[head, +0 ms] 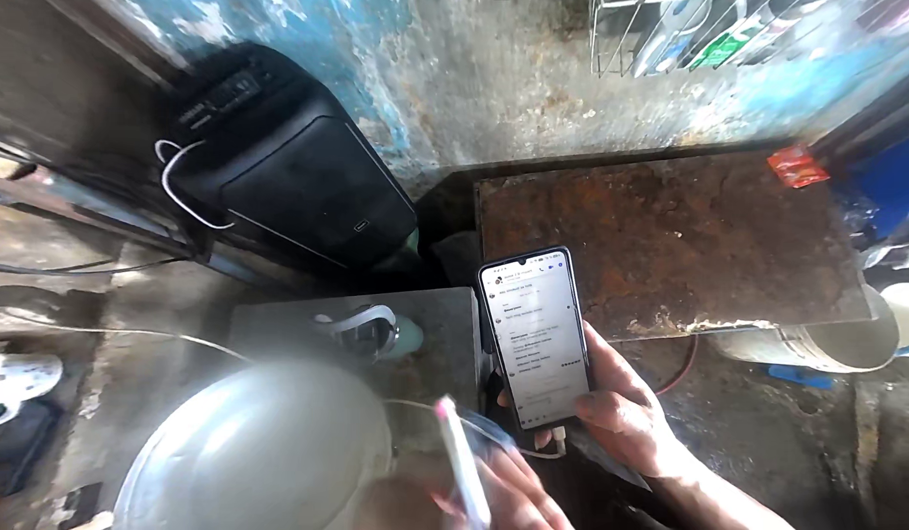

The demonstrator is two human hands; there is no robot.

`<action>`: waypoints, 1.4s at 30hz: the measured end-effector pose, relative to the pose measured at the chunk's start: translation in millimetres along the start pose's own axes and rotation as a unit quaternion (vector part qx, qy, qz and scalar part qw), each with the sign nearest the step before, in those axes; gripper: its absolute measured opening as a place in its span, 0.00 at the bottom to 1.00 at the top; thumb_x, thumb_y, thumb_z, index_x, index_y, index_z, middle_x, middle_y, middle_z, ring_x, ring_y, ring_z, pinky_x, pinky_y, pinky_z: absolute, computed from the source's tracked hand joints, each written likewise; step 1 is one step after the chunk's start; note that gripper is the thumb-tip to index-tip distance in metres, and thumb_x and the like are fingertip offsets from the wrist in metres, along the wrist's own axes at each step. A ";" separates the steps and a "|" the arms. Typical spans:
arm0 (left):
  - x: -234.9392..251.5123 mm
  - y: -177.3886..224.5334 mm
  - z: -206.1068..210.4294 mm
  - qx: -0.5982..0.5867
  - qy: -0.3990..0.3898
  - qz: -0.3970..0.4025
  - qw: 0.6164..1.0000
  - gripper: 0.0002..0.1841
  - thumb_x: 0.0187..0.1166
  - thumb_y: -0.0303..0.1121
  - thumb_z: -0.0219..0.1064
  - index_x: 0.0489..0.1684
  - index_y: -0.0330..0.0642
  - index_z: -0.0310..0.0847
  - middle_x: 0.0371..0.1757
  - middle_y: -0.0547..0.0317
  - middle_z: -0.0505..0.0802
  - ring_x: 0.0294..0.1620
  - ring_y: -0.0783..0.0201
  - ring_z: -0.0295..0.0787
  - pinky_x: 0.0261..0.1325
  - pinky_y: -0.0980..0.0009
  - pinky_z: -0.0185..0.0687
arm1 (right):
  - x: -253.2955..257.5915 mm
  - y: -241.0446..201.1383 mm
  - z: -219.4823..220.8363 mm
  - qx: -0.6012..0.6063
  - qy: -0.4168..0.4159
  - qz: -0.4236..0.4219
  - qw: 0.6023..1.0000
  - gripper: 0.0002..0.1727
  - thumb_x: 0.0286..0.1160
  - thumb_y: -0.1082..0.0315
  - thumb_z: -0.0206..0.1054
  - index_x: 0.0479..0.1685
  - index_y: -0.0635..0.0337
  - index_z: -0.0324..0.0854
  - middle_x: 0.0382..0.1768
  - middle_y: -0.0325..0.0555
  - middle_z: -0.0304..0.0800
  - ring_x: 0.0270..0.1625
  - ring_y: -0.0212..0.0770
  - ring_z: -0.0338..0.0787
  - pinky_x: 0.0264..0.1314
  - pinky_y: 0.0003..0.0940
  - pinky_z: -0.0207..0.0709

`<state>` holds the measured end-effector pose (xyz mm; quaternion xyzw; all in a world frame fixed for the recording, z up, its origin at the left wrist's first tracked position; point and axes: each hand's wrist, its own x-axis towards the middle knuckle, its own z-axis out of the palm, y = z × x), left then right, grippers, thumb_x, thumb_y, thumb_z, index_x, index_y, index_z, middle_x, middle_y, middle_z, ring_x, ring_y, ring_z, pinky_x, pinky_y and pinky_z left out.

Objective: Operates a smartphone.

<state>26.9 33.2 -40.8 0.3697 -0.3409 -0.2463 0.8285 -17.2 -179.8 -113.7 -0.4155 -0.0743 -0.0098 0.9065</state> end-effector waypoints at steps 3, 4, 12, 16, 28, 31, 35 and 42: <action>8.7 -9.5 -24.8 0.113 0.129 0.101 0.980 0.19 0.85 0.52 0.61 0.66 0.57 0.83 0.52 0.62 0.93 0.49 0.60 0.93 0.51 0.64 0.92 | -2.1 -1.7 0.6 0.000 -0.002 0.005 1.000 0.37 0.74 0.72 0.58 0.87 0.58 0.54 0.68 0.63 0.81 0.61 0.60 0.90 0.44 0.55 0.93; 12.8 -13.3 -31.2 0.138 0.168 0.115 0.969 0.15 0.83 0.44 0.66 0.63 0.56 0.82 0.51 0.60 0.92 0.47 0.60 0.92 0.50 0.64 0.92 | -2.3 -2.0 1.0 0.003 -0.003 0.008 1.000 0.36 0.74 0.72 0.58 0.86 0.58 0.54 0.68 0.65 0.81 0.61 0.63 0.90 0.43 0.56 0.93; 25.7 -52.1 -54.1 0.264 0.264 0.050 0.926 0.12 0.78 0.43 0.73 0.56 0.56 0.86 0.44 0.65 0.93 0.40 0.69 0.91 0.45 0.72 0.91 | -6.9 -2.1 4.0 -0.010 0.001 0.009 1.000 0.35 0.75 0.72 0.59 0.86 0.55 0.57 0.68 0.60 0.82 0.60 0.57 0.91 0.45 0.52 0.94; 26.5 -63.5 -54.4 0.230 0.257 0.021 0.938 0.10 0.82 0.36 0.68 0.57 0.52 0.86 0.47 0.64 0.92 0.40 0.71 0.90 0.44 0.74 0.91 | -6.3 -3.4 3.5 -0.029 0.003 0.013 0.999 0.35 0.72 0.73 0.57 0.85 0.58 0.58 0.66 0.61 0.82 0.58 0.57 0.91 0.44 0.52 0.93; 26.0 -68.0 -38.5 0.247 0.239 -0.029 0.939 0.20 0.91 0.51 0.54 0.63 0.47 0.83 0.49 0.62 0.93 0.48 0.68 0.92 0.53 0.67 0.92 | -4.8 -6.5 1.4 -0.042 -0.002 0.013 0.999 0.34 0.75 0.72 0.58 0.86 0.53 0.59 0.66 0.54 0.83 0.59 0.49 0.92 0.49 0.47 0.93; 26.4 -69.4 -37.4 0.238 0.246 -0.024 0.939 0.19 0.91 0.50 0.55 0.62 0.48 0.83 0.49 0.63 0.92 0.49 0.69 0.91 0.53 0.67 0.91 | -4.6 -6.3 1.3 -0.038 -0.002 0.014 0.999 0.35 0.76 0.73 0.57 0.87 0.52 0.59 0.65 0.54 0.83 0.58 0.49 0.92 0.50 0.48 0.93; 26.2 -70.2 -36.2 0.236 0.247 -0.020 0.940 0.18 0.92 0.47 0.53 0.63 0.48 0.82 0.48 0.64 0.92 0.47 0.70 0.92 0.52 0.69 0.92 | -3.6 -6.8 1.8 -0.034 0.000 0.025 0.999 0.34 0.75 0.74 0.57 0.85 0.51 0.61 0.64 0.54 0.84 0.58 0.48 0.92 0.49 0.47 0.93; 27.3 -68.7 -33.9 0.232 0.245 -0.020 0.941 0.18 0.93 0.46 0.52 0.62 0.47 0.82 0.46 0.63 0.92 0.45 0.69 0.92 0.49 0.69 0.92 | -2.4 -5.6 2.9 -0.041 0.004 0.023 0.999 0.33 0.74 0.73 0.58 0.83 0.52 0.62 0.62 0.55 0.84 0.55 0.49 0.92 0.47 0.48 0.93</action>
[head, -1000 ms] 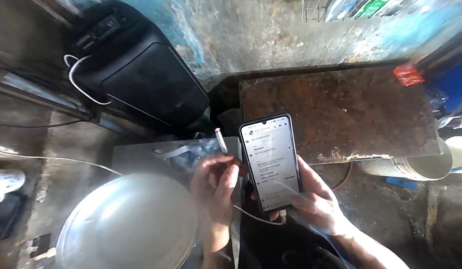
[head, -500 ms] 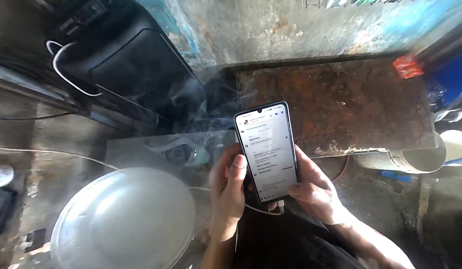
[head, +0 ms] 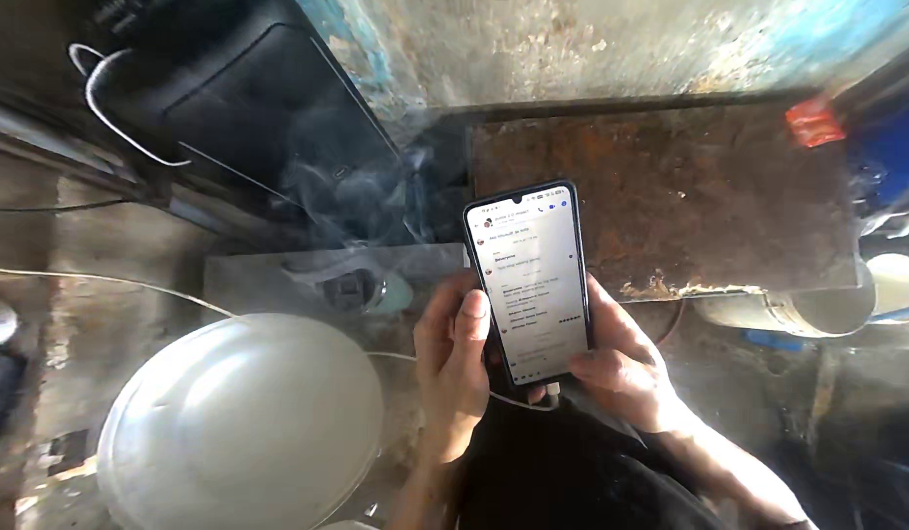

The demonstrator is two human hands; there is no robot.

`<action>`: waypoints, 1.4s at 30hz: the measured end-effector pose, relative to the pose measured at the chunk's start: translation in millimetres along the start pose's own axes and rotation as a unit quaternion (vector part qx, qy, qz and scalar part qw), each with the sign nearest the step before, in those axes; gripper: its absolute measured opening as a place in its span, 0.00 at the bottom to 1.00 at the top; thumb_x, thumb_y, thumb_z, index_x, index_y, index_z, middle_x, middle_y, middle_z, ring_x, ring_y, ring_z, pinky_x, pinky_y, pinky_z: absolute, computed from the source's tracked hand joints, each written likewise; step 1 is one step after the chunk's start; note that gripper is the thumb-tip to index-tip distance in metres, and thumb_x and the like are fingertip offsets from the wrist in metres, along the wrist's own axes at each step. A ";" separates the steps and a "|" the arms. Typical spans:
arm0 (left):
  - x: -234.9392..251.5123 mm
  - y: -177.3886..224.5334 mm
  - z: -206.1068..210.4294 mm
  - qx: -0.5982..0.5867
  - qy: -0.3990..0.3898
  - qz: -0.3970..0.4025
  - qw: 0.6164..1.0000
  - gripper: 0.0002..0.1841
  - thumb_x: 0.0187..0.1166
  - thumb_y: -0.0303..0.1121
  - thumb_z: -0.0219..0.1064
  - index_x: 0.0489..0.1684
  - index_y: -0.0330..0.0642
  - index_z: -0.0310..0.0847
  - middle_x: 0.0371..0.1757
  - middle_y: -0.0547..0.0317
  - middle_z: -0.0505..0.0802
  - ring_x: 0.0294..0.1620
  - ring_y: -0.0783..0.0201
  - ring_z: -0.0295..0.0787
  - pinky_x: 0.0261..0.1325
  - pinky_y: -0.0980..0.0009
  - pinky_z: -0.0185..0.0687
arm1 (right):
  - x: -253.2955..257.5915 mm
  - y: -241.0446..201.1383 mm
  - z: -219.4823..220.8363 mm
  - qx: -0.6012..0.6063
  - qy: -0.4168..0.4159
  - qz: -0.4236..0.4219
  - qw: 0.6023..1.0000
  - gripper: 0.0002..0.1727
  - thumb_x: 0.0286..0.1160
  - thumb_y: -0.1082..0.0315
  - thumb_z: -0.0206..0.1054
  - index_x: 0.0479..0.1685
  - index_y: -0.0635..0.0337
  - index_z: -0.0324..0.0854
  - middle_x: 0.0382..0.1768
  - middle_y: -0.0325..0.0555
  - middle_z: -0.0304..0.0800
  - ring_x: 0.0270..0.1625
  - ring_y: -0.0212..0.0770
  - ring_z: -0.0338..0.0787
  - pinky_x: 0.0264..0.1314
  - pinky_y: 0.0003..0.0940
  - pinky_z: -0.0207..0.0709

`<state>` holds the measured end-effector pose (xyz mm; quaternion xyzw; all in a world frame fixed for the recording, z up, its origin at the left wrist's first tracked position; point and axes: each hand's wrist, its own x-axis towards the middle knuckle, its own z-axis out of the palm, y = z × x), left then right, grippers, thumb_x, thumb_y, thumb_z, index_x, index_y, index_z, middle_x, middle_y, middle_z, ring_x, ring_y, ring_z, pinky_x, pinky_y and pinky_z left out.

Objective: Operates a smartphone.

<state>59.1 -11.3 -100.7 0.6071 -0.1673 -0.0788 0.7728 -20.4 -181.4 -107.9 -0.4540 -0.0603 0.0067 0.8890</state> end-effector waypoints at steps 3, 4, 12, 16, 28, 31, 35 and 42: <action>-0.1 0.1 1.0 -0.001 0.005 -0.004 1.000 0.18 0.92 0.48 0.52 0.62 0.48 0.82 0.48 0.64 0.92 0.48 0.69 0.92 0.52 0.68 0.92 | -0.9 0.4 -0.4 0.001 -0.002 -0.003 1.000 0.35 0.74 0.74 0.58 0.87 0.51 0.60 0.64 0.54 0.84 0.58 0.49 0.92 0.50 0.48 0.93; 0.0 -0.2 1.1 -0.002 0.005 -0.004 1.000 0.18 0.92 0.47 0.52 0.61 0.48 0.82 0.48 0.65 0.92 0.49 0.70 0.91 0.53 0.68 0.92 | -0.5 0.5 -0.1 -0.001 -0.001 -0.004 1.000 0.35 0.74 0.74 0.57 0.85 0.52 0.60 0.64 0.54 0.84 0.58 0.48 0.92 0.50 0.48 0.93; -0.1 0.3 1.7 0.000 0.005 -0.002 1.000 0.17 0.93 0.45 0.51 0.62 0.48 0.82 0.47 0.65 0.92 0.47 0.71 0.91 0.51 0.70 0.92 | -1.5 -0.8 0.1 -0.007 0.001 -0.008 1.000 0.34 0.75 0.73 0.59 0.86 0.52 0.61 0.64 0.52 0.84 0.58 0.46 0.92 0.51 0.46 0.93; -0.5 1.6 2.7 -0.014 0.003 -0.002 1.000 0.17 0.93 0.44 0.51 0.63 0.46 0.81 0.48 0.63 0.92 0.47 0.70 0.92 0.51 0.70 0.92 | -1.6 -1.2 0.3 -0.007 0.001 -0.003 1.000 0.34 0.74 0.73 0.58 0.85 0.52 0.61 0.64 0.53 0.84 0.58 0.47 0.92 0.51 0.47 0.93; -0.4 0.3 2.8 -0.017 0.003 0.001 1.000 0.17 0.93 0.45 0.51 0.62 0.46 0.81 0.46 0.63 0.92 0.44 0.70 0.91 0.47 0.70 0.92 | -1.1 1.1 0.1 -0.004 0.000 -0.011 1.000 0.33 0.74 0.73 0.59 0.84 0.53 0.62 0.63 0.53 0.84 0.58 0.48 0.92 0.49 0.48 0.93; 0.0 -0.9 2.5 -0.023 0.001 0.003 1.000 0.17 0.93 0.44 0.51 0.61 0.47 0.82 0.46 0.64 0.92 0.45 0.70 0.91 0.48 0.70 0.92 | -0.6 0.5 0.4 -0.007 0.000 -0.007 1.000 0.33 0.74 0.73 0.58 0.83 0.53 0.62 0.62 0.53 0.84 0.57 0.47 0.92 0.49 0.47 0.93; 0.5 -0.9 2.4 -0.018 0.003 0.001 1.000 0.17 0.93 0.45 0.51 0.62 0.47 0.82 0.47 0.64 0.92 0.46 0.71 0.91 0.49 0.70 0.92 | -0.9 1.3 0.2 0.002 0.000 -0.006 1.000 0.34 0.74 0.73 0.59 0.85 0.52 0.62 0.63 0.56 0.84 0.56 0.50 0.92 0.47 0.49 0.93; 0.5 -1.4 2.8 -0.029 0.000 -0.002 1.000 0.17 0.93 0.45 0.51 0.61 0.47 0.81 0.46 0.63 0.91 0.45 0.70 0.91 0.48 0.70 0.92 | -0.8 1.9 -1.1 -0.005 0.002 -0.005 1.000 0.34 0.73 0.73 0.59 0.85 0.52 0.61 0.63 0.54 0.84 0.57 0.48 0.92 0.49 0.48 0.93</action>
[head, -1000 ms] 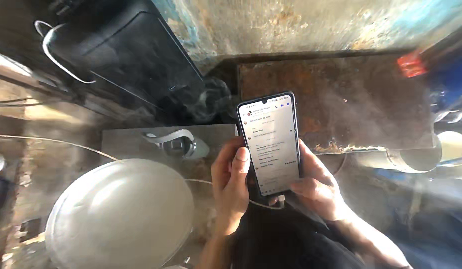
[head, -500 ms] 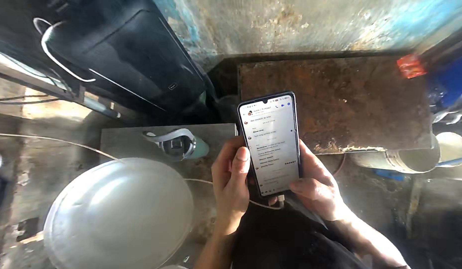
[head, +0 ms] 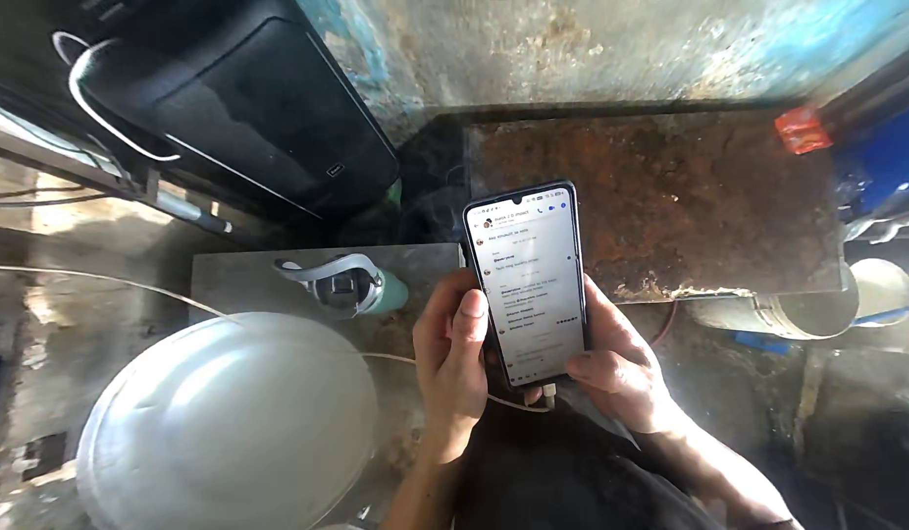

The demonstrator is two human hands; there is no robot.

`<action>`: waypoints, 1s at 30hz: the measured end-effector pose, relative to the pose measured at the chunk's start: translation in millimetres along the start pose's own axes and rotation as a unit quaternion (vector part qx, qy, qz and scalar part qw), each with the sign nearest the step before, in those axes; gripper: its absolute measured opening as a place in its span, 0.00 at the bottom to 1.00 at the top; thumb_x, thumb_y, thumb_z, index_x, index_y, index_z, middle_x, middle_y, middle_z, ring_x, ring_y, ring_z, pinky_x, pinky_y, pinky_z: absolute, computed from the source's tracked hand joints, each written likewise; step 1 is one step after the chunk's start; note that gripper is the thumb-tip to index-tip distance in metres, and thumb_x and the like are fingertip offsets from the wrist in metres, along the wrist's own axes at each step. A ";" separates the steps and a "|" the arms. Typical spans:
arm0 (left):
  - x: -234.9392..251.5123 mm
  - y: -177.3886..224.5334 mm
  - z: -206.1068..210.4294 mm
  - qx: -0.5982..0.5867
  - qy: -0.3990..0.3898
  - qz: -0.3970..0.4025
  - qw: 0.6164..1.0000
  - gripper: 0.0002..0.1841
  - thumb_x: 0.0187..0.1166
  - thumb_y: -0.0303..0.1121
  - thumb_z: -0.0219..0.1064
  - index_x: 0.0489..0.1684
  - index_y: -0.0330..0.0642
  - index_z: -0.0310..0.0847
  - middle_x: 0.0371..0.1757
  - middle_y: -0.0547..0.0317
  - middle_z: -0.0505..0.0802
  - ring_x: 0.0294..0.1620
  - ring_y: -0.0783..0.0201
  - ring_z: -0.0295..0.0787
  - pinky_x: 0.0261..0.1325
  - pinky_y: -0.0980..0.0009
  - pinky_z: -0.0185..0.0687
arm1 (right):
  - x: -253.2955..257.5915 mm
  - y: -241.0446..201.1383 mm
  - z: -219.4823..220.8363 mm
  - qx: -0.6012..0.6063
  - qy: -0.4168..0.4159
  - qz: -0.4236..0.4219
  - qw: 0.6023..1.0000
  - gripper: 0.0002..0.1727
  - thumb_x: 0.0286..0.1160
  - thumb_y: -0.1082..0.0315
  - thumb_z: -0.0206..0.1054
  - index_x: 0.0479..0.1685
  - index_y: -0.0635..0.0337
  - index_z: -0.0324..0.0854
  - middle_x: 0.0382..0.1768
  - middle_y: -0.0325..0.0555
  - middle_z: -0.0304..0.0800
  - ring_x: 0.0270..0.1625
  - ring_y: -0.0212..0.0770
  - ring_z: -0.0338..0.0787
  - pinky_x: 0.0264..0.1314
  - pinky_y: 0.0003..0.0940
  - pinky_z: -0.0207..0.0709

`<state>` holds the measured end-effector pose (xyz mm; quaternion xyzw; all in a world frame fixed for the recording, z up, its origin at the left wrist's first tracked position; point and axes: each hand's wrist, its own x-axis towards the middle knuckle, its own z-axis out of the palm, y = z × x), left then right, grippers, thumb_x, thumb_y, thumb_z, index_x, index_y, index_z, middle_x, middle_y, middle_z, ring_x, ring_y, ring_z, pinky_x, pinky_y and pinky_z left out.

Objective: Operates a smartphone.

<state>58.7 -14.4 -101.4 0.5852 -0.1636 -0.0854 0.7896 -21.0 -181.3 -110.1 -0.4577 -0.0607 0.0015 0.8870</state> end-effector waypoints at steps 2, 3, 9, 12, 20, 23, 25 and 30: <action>-0.2 -0.1 -0.2 -0.007 -0.001 -0.002 1.000 0.17 0.93 0.45 0.51 0.62 0.47 0.81 0.47 0.62 0.91 0.45 0.69 0.92 0.48 0.70 0.92 | 0.3 0.0 0.4 0.000 0.000 0.002 1.000 0.34 0.74 0.73 0.59 0.84 0.52 0.62 0.63 0.54 0.84 0.57 0.47 0.92 0.49 0.47 0.93; 0.0 -0.4 -0.1 -0.008 -0.001 -0.001 1.000 0.17 0.93 0.45 0.51 0.62 0.47 0.81 0.46 0.62 0.91 0.45 0.69 0.92 0.47 0.70 0.92 | 0.7 -0.2 0.6 0.000 0.001 0.003 1.000 0.34 0.74 0.73 0.59 0.84 0.52 0.62 0.62 0.54 0.85 0.57 0.47 0.92 0.48 0.46 0.93; -0.5 -1.2 0.0 -0.010 0.001 0.001 1.000 0.17 0.93 0.44 0.51 0.62 0.46 0.81 0.46 0.62 0.92 0.45 0.69 0.92 0.47 0.70 0.93 | 0.0 0.1 0.5 -0.002 0.001 0.003 1.000 0.34 0.73 0.74 0.58 0.83 0.52 0.62 0.62 0.55 0.84 0.56 0.48 0.92 0.49 0.47 0.93; -0.7 -1.1 -0.1 -0.012 -0.001 0.001 1.000 0.17 0.93 0.44 0.51 0.62 0.46 0.80 0.46 0.61 0.92 0.45 0.69 0.92 0.47 0.70 0.93 | -0.1 0.0 0.7 -0.003 0.001 0.002 1.000 0.34 0.73 0.74 0.58 0.84 0.51 0.62 0.63 0.55 0.84 0.57 0.49 0.92 0.49 0.48 0.92; -1.9 -0.7 0.6 -0.010 0.004 -0.002 1.000 0.17 0.93 0.44 0.52 0.62 0.46 0.81 0.47 0.62 0.92 0.46 0.69 0.92 0.48 0.70 0.92 | 0.0 -0.4 1.3 0.000 -0.001 0.002 1.000 0.33 0.74 0.73 0.58 0.83 0.52 0.62 0.62 0.54 0.85 0.55 0.48 0.92 0.47 0.47 0.93; -2.1 -0.4 1.1 -0.013 0.006 0.000 1.000 0.17 0.93 0.45 0.52 0.62 0.47 0.81 0.46 0.63 0.92 0.45 0.70 0.92 0.49 0.70 0.92 | -1.0 -0.2 1.3 -0.005 0.002 -0.001 1.000 0.34 0.74 0.73 0.59 0.85 0.52 0.61 0.64 0.55 0.84 0.57 0.48 0.92 0.48 0.47 0.93; -2.0 -0.2 0.7 -0.012 0.001 0.003 1.000 0.17 0.93 0.45 0.52 0.62 0.47 0.81 0.47 0.63 0.92 0.46 0.70 0.92 0.50 0.70 0.92 | -1.1 0.0 1.4 -0.003 0.002 0.000 1.000 0.35 0.74 0.72 0.59 0.85 0.52 0.60 0.64 0.55 0.84 0.57 0.49 0.91 0.49 0.48 0.93; -1.9 0.1 1.4 -0.012 0.004 -0.004 1.000 0.17 0.93 0.45 0.51 0.61 0.46 0.81 0.46 0.63 0.92 0.45 0.70 0.92 0.48 0.70 0.92 | -0.5 0.1 1.3 0.002 -0.001 0.001 1.000 0.33 0.74 0.72 0.59 0.84 0.52 0.61 0.63 0.55 0.84 0.56 0.49 0.92 0.48 0.47 0.93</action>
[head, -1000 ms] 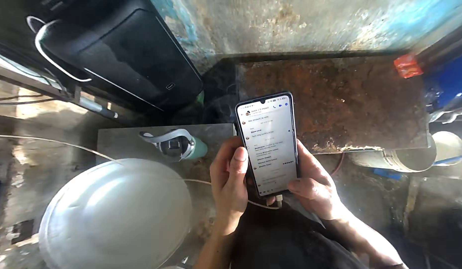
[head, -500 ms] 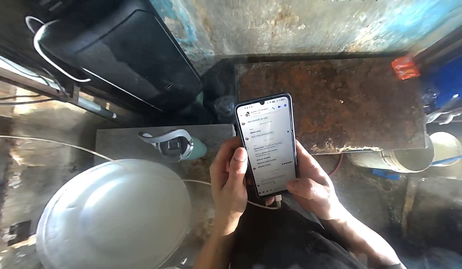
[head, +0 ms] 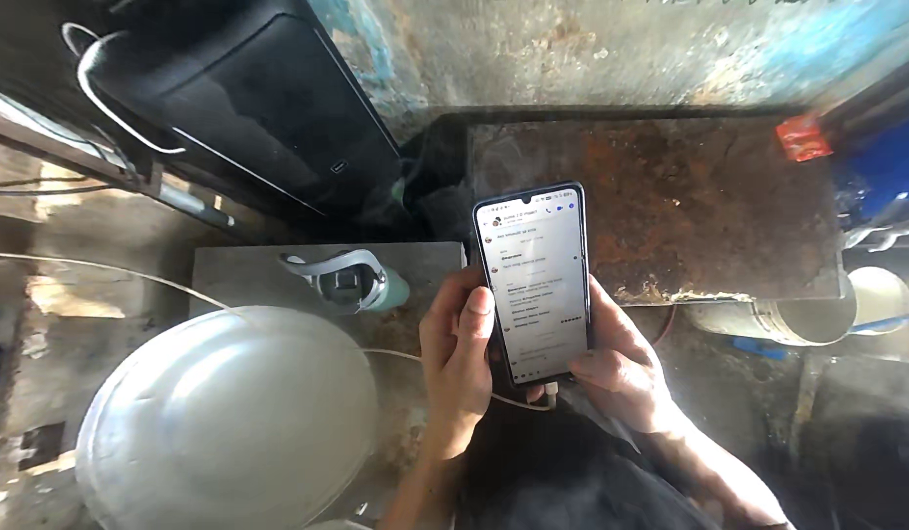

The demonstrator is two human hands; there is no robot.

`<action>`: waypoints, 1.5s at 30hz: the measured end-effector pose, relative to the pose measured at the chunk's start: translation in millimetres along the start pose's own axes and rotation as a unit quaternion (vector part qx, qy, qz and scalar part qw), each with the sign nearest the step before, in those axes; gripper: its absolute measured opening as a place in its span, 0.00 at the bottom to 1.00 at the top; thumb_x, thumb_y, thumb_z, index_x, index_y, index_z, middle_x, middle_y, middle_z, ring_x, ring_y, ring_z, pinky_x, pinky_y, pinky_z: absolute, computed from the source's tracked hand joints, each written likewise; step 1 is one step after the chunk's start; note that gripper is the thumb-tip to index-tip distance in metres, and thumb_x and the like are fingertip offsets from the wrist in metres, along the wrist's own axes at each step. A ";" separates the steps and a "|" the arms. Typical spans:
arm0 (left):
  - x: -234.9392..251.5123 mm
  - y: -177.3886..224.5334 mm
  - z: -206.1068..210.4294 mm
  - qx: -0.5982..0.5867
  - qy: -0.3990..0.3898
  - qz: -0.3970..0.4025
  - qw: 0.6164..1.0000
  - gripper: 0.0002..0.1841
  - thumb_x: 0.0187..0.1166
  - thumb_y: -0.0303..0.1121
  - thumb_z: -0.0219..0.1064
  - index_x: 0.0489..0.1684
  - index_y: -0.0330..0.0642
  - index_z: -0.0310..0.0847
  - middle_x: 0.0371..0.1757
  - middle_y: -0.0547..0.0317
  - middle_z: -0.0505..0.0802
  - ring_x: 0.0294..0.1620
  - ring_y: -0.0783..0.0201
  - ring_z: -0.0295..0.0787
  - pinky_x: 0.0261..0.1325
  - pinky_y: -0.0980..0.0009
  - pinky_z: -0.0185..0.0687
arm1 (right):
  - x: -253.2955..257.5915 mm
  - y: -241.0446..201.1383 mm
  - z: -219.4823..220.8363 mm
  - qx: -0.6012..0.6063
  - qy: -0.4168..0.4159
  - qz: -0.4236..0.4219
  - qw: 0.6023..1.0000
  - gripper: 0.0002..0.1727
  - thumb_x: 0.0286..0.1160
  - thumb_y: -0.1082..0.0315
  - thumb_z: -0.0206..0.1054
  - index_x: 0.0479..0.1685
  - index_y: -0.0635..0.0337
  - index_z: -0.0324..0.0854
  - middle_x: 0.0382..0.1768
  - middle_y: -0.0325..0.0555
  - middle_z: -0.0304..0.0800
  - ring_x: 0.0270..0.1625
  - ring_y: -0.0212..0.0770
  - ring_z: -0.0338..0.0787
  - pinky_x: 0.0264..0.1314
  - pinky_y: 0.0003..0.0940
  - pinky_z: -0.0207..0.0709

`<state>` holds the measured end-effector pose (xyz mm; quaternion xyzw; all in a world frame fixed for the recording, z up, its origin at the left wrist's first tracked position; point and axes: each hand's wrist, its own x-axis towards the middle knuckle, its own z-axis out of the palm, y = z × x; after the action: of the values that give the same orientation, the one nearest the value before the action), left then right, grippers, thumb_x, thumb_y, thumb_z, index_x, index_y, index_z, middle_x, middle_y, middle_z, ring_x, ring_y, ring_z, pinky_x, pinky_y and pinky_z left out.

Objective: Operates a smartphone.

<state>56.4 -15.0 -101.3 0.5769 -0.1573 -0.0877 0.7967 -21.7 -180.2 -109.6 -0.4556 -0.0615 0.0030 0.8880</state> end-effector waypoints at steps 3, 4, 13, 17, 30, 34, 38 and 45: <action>-0.1 0.5 -0.5 -0.002 -0.001 -0.003 1.000 0.18 0.93 0.45 0.51 0.63 0.46 0.81 0.47 0.62 0.92 0.45 0.69 0.92 0.48 0.69 0.93 | -0.3 -0.1 1.0 0.001 0.005 0.003 1.000 0.34 0.73 0.72 0.59 0.84 0.52 0.61 0.64 0.54 0.84 0.57 0.48 0.92 0.48 0.47 0.93; 0.1 0.4 -0.6 -0.001 0.001 -0.003 1.000 0.18 0.93 0.45 0.51 0.62 0.46 0.81 0.46 0.62 0.92 0.44 0.70 0.92 0.47 0.70 0.92 | 0.0 -0.2 1.1 -0.002 0.006 0.003 1.000 0.34 0.73 0.73 0.59 0.84 0.52 0.61 0.64 0.54 0.84 0.58 0.48 0.91 0.49 0.47 0.92; 0.7 0.0 -0.8 0.005 -0.003 -0.002 1.000 0.17 0.94 0.44 0.50 0.63 0.46 0.81 0.47 0.62 0.92 0.46 0.70 0.92 0.49 0.69 0.92 | 1.7 -5.4 4.3 -0.022 0.024 0.004 0.999 0.33 0.72 0.71 0.61 0.81 0.53 0.63 0.63 0.48 0.85 0.58 0.42 0.91 0.53 0.43 0.91; 0.8 0.7 -0.4 0.008 0.003 -0.006 1.000 0.16 0.93 0.44 0.51 0.61 0.48 0.82 0.45 0.64 0.91 0.43 0.71 0.91 0.46 0.72 0.92 | 0.8 -1.1 1.8 -0.003 0.009 -0.006 1.000 0.35 0.74 0.73 0.59 0.85 0.52 0.61 0.64 0.52 0.85 0.58 0.45 0.92 0.53 0.44 0.92; 1.9 -1.8 -0.5 0.005 0.005 0.002 1.000 0.16 0.93 0.44 0.52 0.61 0.47 0.81 0.46 0.64 0.91 0.45 0.71 0.91 0.49 0.72 0.92 | 1.2 -0.1 0.1 -0.006 0.004 -0.002 1.000 0.35 0.74 0.73 0.58 0.86 0.52 0.60 0.64 0.53 0.84 0.58 0.47 0.92 0.50 0.47 0.93; 1.6 -1.7 -0.5 0.009 0.006 -0.003 1.000 0.17 0.93 0.45 0.51 0.60 0.47 0.81 0.45 0.63 0.91 0.44 0.71 0.91 0.47 0.71 0.92 | 1.0 1.8 -0.8 0.000 0.000 -0.005 1.000 0.34 0.75 0.72 0.59 0.85 0.52 0.60 0.64 0.54 0.84 0.57 0.48 0.92 0.49 0.48 0.93; 1.3 -2.1 -0.9 0.013 0.005 -0.001 1.000 0.16 0.93 0.45 0.51 0.60 0.47 0.81 0.43 0.64 0.91 0.42 0.72 0.91 0.44 0.73 0.92 | 1.4 2.0 -1.2 0.002 0.000 -0.007 1.000 0.35 0.75 0.73 0.59 0.86 0.52 0.60 0.65 0.54 0.83 0.58 0.47 0.91 0.51 0.47 0.92; 0.8 -1.0 -0.8 0.008 0.000 0.000 1.000 0.16 0.94 0.43 0.50 0.61 0.46 0.81 0.44 0.63 0.91 0.43 0.71 0.91 0.46 0.72 0.92 | 1.0 1.4 -0.7 0.001 0.001 -0.003 1.000 0.35 0.73 0.73 0.59 0.86 0.52 0.60 0.64 0.55 0.84 0.58 0.49 0.91 0.50 0.49 0.92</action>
<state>57.5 -14.8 -102.3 0.5837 -0.1578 -0.0867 0.7918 -20.6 -179.9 -111.0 -0.4545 -0.0620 0.0001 0.8886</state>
